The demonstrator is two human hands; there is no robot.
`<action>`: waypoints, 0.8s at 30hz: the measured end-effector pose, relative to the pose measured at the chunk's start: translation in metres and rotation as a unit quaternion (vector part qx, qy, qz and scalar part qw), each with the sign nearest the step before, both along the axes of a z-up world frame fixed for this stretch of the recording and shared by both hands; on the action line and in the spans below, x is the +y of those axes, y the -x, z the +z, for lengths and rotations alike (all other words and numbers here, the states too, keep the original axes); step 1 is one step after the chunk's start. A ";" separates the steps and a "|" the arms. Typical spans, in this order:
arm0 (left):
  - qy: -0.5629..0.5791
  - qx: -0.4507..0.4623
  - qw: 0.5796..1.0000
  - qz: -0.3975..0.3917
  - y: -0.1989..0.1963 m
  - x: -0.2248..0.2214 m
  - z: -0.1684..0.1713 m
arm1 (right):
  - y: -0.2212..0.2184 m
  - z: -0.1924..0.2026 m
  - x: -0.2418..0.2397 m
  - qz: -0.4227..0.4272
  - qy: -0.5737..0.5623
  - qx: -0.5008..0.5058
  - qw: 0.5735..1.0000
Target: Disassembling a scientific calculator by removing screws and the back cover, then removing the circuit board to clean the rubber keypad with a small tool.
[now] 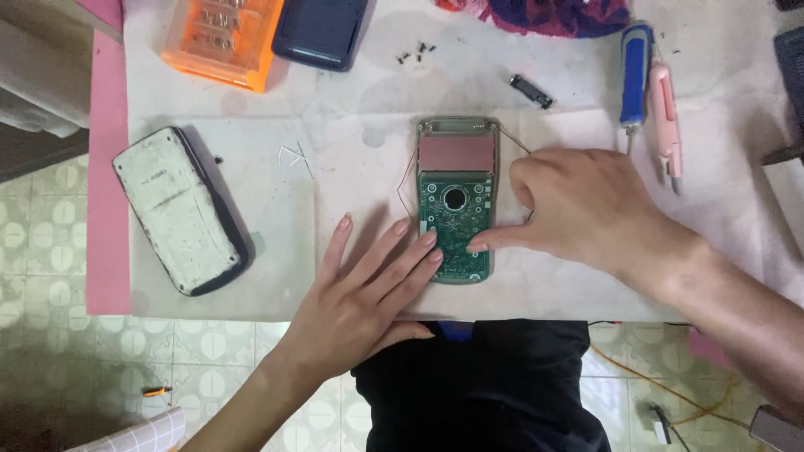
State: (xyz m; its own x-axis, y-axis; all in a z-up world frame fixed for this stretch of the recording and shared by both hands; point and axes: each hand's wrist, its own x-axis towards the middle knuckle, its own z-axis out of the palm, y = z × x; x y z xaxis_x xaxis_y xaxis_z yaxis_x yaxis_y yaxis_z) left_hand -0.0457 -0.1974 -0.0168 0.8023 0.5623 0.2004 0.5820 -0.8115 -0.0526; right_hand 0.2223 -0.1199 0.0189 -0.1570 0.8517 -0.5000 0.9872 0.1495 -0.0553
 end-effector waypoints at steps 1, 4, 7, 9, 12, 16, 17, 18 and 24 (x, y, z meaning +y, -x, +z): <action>-0.003 0.000 1.000 -0.001 0.001 -0.001 0.000 | 0.000 -0.001 0.000 -0.001 -0.003 0.000 1.000; -0.016 0.007 1.000 0.003 0.001 -0.004 -0.002 | -0.003 -0.003 0.001 0.004 -0.003 0.009 1.000; -0.019 0.002 1.000 -0.001 0.001 -0.006 -0.002 | -0.007 -0.005 0.004 0.016 -0.007 0.022 1.000; -0.014 -0.011 1.000 -0.014 0.001 -0.007 -0.003 | -0.008 -0.003 0.006 0.030 -0.021 0.031 0.999; -0.021 0.002 1.000 -0.017 0.004 -0.008 -0.003 | -0.007 -0.003 0.003 0.020 -0.014 0.041 0.999; -0.002 -0.009 1.000 -0.015 0.013 -0.011 -0.004 | -0.011 -0.009 0.000 0.019 -0.022 0.051 0.998; 0.015 -0.016 1.000 0.003 0.015 -0.012 -0.005 | -0.012 -0.012 0.000 0.027 -0.037 0.052 0.998; 0.033 -0.021 0.999 0.021 0.018 -0.014 -0.007 | -0.013 -0.015 0.000 0.035 -0.051 0.053 0.997; 0.108 -0.127 0.980 0.109 0.026 -0.016 0.001 | -0.020 -0.009 0.003 0.159 -0.074 0.074 0.982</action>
State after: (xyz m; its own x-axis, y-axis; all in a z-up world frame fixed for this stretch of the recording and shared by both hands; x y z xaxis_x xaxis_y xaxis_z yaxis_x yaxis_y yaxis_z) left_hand -0.0714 -0.2132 -0.0161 0.5982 0.7663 0.2344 0.7151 -0.6424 0.2755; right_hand 0.2427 -0.1165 0.0100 -0.4884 0.8096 -0.3256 0.8721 0.4660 -0.1495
